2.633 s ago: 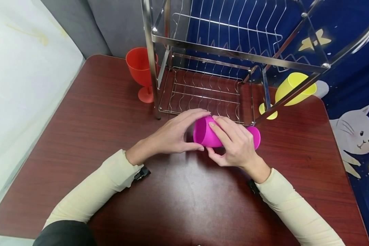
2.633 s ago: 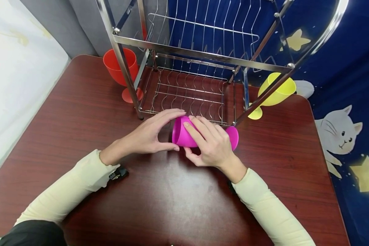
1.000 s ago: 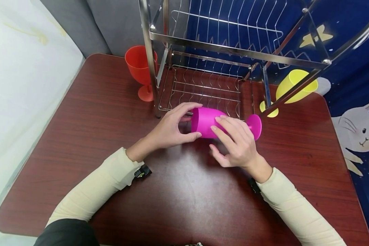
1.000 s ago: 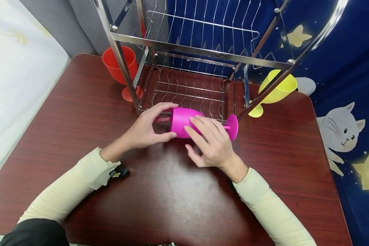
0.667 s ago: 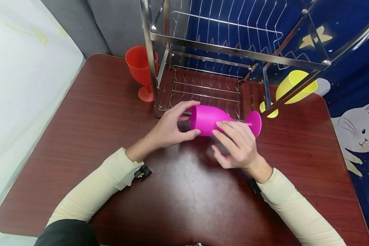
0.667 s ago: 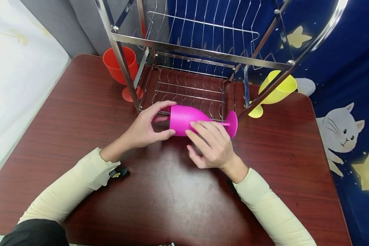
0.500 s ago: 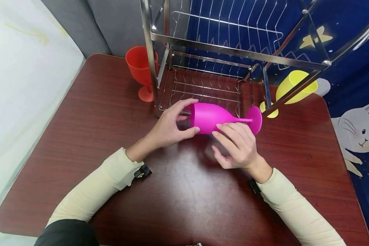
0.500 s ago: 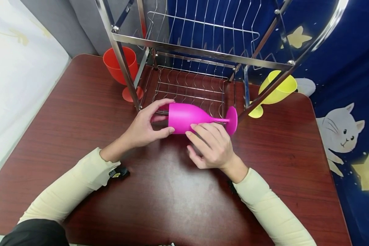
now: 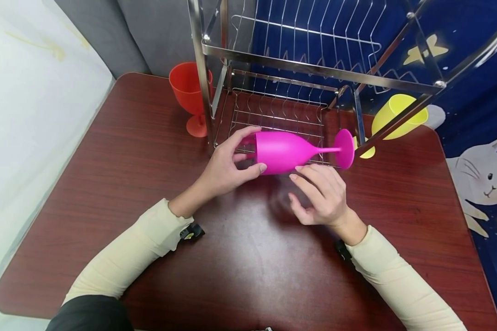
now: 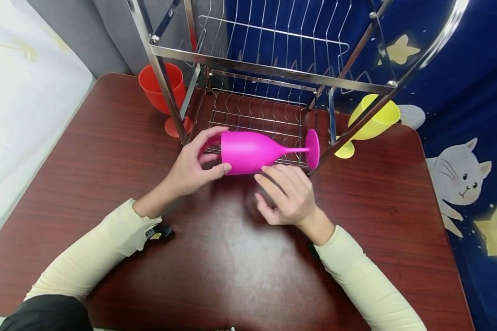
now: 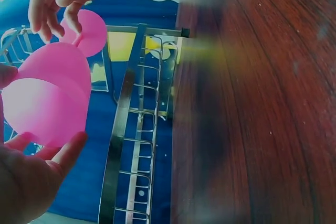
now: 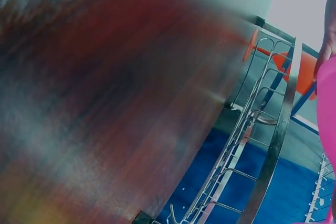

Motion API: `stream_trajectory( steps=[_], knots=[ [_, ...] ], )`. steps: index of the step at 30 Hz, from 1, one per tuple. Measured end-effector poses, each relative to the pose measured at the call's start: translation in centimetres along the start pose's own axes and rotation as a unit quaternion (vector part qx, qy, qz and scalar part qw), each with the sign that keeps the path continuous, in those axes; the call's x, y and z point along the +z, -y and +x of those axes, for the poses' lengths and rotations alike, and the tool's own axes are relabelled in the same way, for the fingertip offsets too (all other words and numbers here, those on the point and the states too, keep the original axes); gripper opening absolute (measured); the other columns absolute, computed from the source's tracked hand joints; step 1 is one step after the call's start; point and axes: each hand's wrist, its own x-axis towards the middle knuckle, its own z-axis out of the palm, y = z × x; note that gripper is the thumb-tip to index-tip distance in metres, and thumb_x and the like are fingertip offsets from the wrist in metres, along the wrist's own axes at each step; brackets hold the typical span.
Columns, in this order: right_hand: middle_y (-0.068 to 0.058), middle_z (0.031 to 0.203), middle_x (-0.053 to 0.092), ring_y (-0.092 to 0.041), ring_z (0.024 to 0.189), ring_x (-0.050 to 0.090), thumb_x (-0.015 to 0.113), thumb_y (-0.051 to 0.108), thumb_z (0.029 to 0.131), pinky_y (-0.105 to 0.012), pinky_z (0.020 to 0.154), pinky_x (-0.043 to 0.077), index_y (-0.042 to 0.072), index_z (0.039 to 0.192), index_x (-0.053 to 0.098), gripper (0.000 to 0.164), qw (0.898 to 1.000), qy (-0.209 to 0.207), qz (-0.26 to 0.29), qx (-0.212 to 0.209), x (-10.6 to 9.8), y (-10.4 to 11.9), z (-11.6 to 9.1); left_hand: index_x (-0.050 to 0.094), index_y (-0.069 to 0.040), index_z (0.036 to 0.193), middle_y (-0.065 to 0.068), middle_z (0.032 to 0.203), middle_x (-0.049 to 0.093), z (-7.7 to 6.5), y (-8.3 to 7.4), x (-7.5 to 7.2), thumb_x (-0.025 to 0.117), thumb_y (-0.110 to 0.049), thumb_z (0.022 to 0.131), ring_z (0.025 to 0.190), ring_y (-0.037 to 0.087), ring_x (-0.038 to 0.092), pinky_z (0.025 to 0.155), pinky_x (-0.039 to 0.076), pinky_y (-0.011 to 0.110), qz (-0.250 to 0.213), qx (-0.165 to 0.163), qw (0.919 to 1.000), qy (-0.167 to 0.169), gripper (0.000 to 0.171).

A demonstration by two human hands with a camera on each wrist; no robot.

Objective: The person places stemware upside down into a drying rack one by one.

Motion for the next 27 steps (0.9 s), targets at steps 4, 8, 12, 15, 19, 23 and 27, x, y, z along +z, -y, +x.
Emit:
stream_trajectory(
  steps=[4, 8, 12, 15, 19, 23, 27],
  knots=[
    [-0.020, 0.084, 0.069, -0.036, 0.072, 0.063, 0.063, 0.024, 0.079, -0.049, 0.064, 0.052, -0.003, 0.092, 0.073, 0.032, 1.000, -0.004, -0.003, 0.019, 0.0, -0.1, -0.2, 0.041, -0.006, 0.143, 0.015, 0.135, 0.051, 0.1, -0.1, 0.0, 0.073, -0.003, 0.081, 0.119, 0.027, 0.056, 0.087, 0.055, 0.046, -0.024, -0.004, 0.9997, 0.000, 0.070],
    [-0.022, 0.084, 0.068, -0.036, 0.072, 0.062, 0.064, 0.026, 0.081, -0.049, 0.067, 0.053, -0.005, 0.092, 0.072, 0.034, 0.998, -0.009, 0.000, 0.055, 0.0, -0.3, -0.5, 0.041, -0.007, 0.143, 0.011, 0.136, 0.050, 0.0, -0.3, -0.1, 0.073, -0.003, 0.082, 0.120, 0.024, 0.056, 0.086, 0.056, 0.042, -0.047, -0.004, 0.9989, -0.001, 0.068],
    [-0.023, 0.084, 0.068, -0.038, 0.072, 0.062, 0.064, 0.025, 0.082, -0.049, 0.067, 0.051, -0.007, 0.092, 0.071, 0.034, 0.996, -0.021, 0.003, 0.083, 0.1, -0.5, -0.6, 0.041, -0.006, 0.142, 0.009, 0.139, 0.047, 0.1, -0.3, -0.2, 0.071, 0.000, 0.083, 0.123, 0.024, 0.054, 0.086, 0.056, 0.042, -0.091, 0.002, 0.9958, -0.005, 0.067],
    [-0.023, 0.085, 0.067, -0.039, 0.073, 0.062, 0.063, 0.026, 0.083, -0.050, 0.069, 0.051, -0.008, 0.092, 0.070, 0.035, 0.994, -0.026, 0.002, 0.103, 0.1, -0.5, -0.6, 0.041, -0.005, 0.142, 0.010, 0.139, 0.045, 0.1, -0.2, -0.2, 0.069, 0.002, 0.083, 0.124, 0.025, 0.053, 0.087, 0.056, 0.041, -0.121, 0.006, 0.9926, -0.009, 0.066],
    [-0.024, 0.086, 0.066, -0.039, 0.076, 0.061, 0.063, 0.028, 0.085, -0.050, 0.071, 0.050, -0.010, 0.093, 0.068, 0.039, 0.991, -0.028, 0.003, 0.131, 0.0, -0.5, -0.7, 0.039, -0.002, 0.142, 0.013, 0.138, 0.046, 0.2, -0.2, -0.1, 0.067, 0.003, 0.084, 0.122, 0.024, 0.053, 0.085, 0.056, 0.038, -0.137, 0.010, 0.9905, -0.012, 0.065],
    [-0.026, 0.091, 0.066, -0.040, 0.081, 0.062, 0.064, 0.030, 0.083, -0.048, 0.077, 0.051, -0.011, 0.099, 0.067, 0.044, 0.986, -0.018, 0.003, 0.165, -0.1, -0.8, -1.1, 0.037, 0.002, 0.142, 0.016, 0.135, 0.048, 0.2, -0.3, -0.1, 0.065, 0.004, 0.084, 0.120, 0.024, 0.053, 0.085, 0.057, 0.038, -0.146, 0.013, 0.9891, -0.016, 0.064],
    [-0.027, 0.099, 0.066, -0.040, 0.089, 0.062, 0.066, 0.037, 0.084, -0.038, 0.091, 0.050, -0.012, 0.106, 0.065, 0.054, 0.977, -0.007, 0.006, 0.212, -0.1, -0.9, -1.5, 0.037, 0.001, 0.143, 0.017, 0.136, 0.049, 0.2, -0.3, -0.1, 0.063, 0.004, 0.085, 0.122, 0.024, 0.052, 0.085, 0.056, 0.037, -0.158, 0.008, 0.9873, -0.016, 0.063]
  ],
)
